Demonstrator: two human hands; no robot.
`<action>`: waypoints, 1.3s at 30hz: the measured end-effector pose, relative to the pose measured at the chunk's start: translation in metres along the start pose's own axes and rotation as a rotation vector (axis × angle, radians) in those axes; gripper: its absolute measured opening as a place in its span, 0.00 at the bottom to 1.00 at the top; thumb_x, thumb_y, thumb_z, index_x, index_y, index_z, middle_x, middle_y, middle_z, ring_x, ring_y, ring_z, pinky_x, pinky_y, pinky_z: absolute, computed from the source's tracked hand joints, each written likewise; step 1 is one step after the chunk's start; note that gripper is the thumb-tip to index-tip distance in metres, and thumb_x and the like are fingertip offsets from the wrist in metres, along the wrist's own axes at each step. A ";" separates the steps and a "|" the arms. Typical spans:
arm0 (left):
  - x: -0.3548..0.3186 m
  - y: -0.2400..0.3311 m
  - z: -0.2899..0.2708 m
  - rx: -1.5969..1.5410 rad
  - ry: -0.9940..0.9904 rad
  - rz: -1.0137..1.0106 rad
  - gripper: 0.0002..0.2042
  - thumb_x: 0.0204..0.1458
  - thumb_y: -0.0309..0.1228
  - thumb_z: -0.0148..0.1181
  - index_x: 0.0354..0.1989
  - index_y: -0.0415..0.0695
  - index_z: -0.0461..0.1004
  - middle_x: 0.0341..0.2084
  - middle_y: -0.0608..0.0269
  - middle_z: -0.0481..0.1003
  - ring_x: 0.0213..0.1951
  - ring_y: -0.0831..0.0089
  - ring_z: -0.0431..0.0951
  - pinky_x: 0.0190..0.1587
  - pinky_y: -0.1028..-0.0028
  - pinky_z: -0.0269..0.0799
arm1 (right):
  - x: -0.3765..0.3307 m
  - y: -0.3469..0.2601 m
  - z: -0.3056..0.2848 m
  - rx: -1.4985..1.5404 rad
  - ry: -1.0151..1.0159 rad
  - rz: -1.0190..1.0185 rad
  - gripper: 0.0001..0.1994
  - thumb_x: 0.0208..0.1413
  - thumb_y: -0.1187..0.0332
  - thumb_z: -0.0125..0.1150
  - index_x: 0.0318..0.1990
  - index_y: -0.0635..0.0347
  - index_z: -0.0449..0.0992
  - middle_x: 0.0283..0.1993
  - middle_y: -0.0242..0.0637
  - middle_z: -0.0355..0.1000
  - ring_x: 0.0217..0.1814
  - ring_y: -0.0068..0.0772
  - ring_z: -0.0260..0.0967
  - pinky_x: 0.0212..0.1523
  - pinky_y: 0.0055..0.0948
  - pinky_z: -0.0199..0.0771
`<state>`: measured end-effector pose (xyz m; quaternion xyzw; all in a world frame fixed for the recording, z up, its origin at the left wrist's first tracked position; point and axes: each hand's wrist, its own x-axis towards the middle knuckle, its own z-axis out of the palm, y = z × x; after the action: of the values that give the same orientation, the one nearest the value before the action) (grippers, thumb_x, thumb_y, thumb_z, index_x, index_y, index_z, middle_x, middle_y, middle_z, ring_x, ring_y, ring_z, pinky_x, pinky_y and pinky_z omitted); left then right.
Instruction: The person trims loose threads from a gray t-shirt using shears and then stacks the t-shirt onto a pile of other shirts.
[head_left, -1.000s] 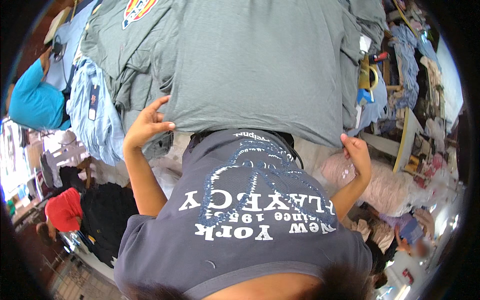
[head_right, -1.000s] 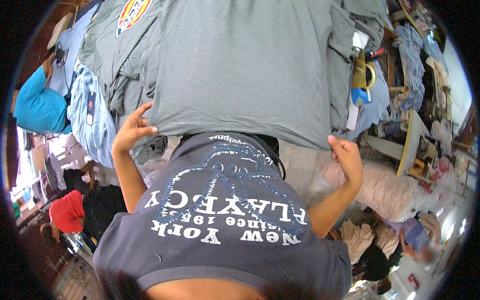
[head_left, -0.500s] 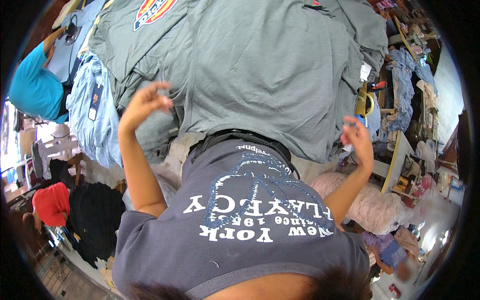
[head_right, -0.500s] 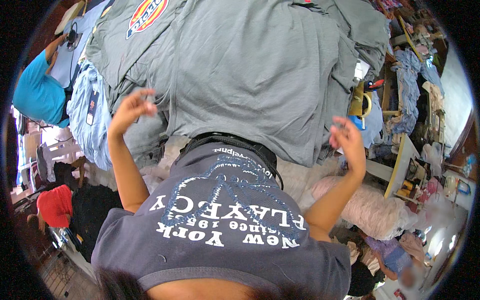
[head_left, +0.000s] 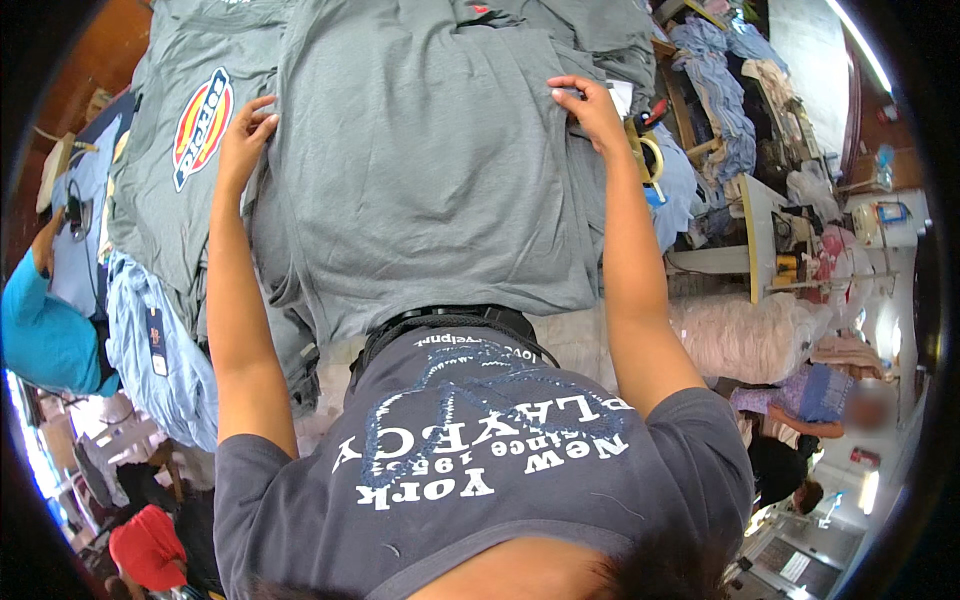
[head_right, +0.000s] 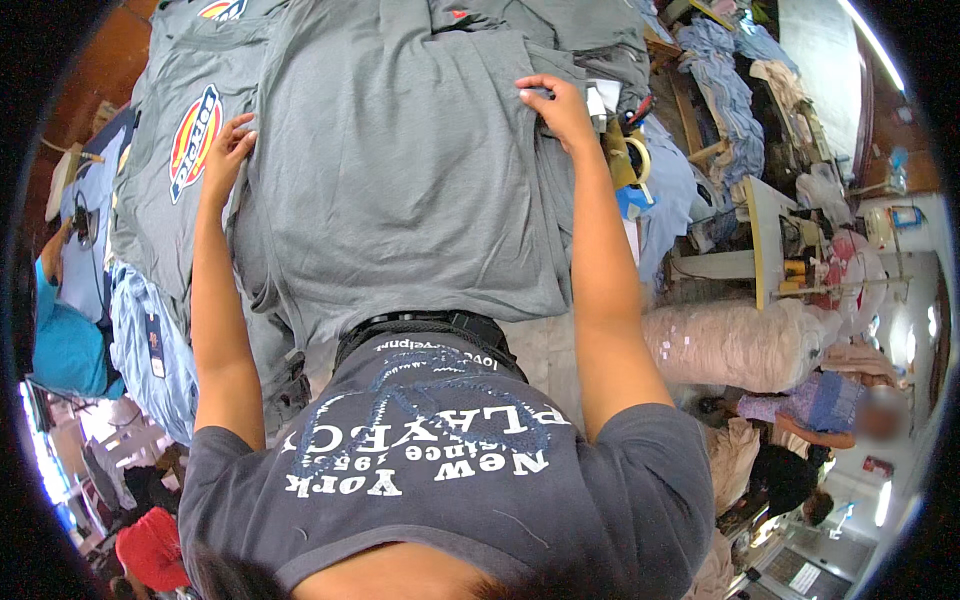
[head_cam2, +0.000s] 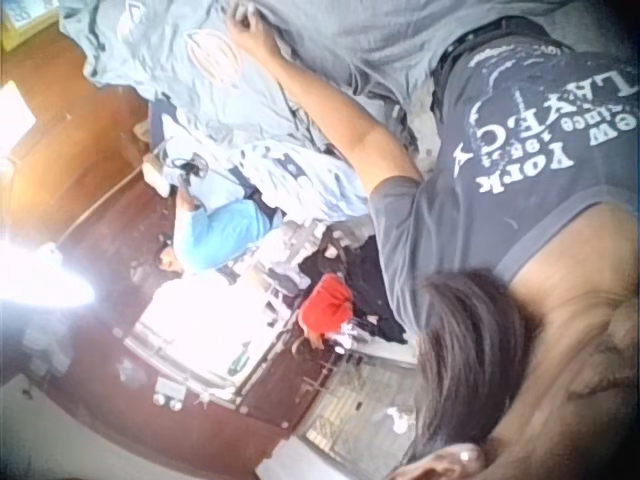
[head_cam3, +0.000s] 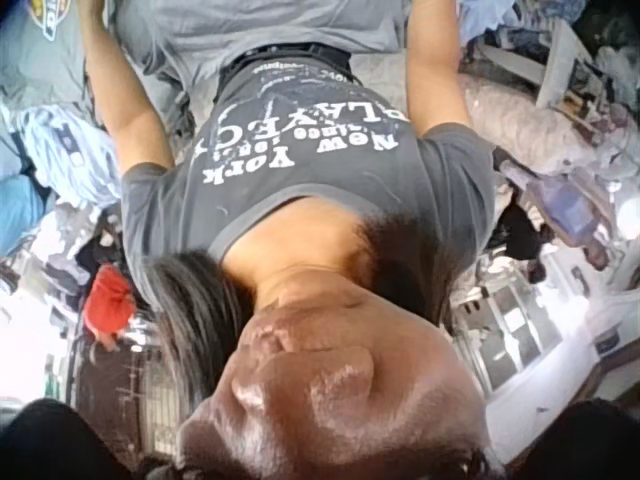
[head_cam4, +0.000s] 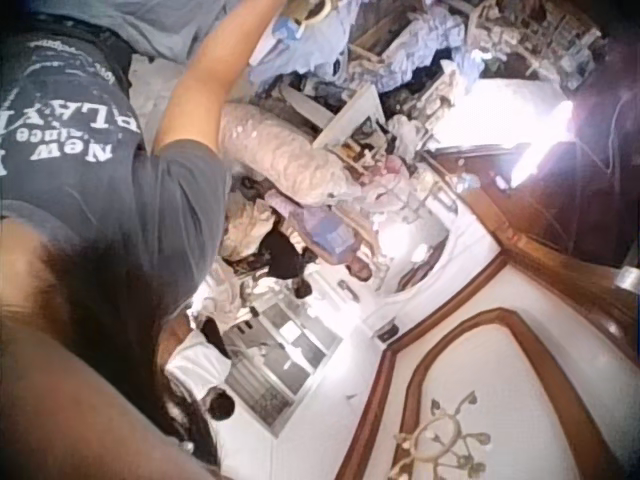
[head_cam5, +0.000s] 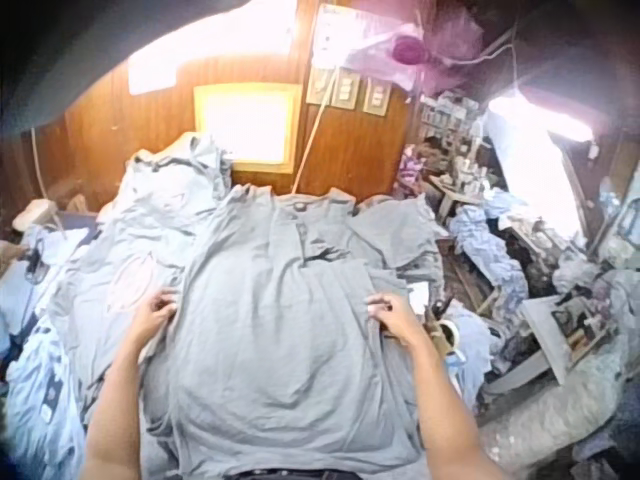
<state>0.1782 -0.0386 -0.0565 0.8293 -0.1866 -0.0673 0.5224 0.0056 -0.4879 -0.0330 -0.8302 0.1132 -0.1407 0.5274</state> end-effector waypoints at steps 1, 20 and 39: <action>-0.003 0.004 0.002 -0.037 0.014 -0.037 0.24 0.44 0.25 0.58 0.52 0.49 0.61 0.33 0.62 0.70 0.35 0.76 0.68 0.38 0.78 0.64 | 0.000 0.006 -0.004 0.209 0.022 0.077 0.10 0.42 0.73 0.59 0.35 0.57 0.75 0.32 0.30 0.68 0.38 0.23 0.62 0.39 0.19 0.60; -0.265 0.027 -0.059 -0.119 -0.395 -0.721 0.27 0.38 0.20 0.56 0.51 0.42 0.59 0.15 0.74 0.63 0.19 0.84 0.61 0.23 0.83 0.56 | -0.278 -0.038 -0.078 -0.049 -0.323 0.775 0.22 0.40 0.65 0.63 0.44 0.62 0.68 0.29 0.27 0.66 0.24 0.15 0.59 0.22 0.16 0.59; 0.078 0.026 0.005 0.303 0.431 -0.092 0.22 0.46 0.47 0.51 0.39 0.39 0.71 0.32 0.48 0.73 0.37 0.60 0.73 0.41 0.70 0.64 | 0.053 0.037 -0.037 -0.215 0.497 -0.173 0.12 0.42 0.64 0.61 0.32 0.62 0.75 0.28 0.33 0.72 0.33 0.26 0.66 0.38 0.23 0.63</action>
<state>0.2424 -0.0828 -0.0292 0.9008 -0.0412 0.1162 0.4164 0.0404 -0.5522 -0.0456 -0.8280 0.1819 -0.3715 0.3786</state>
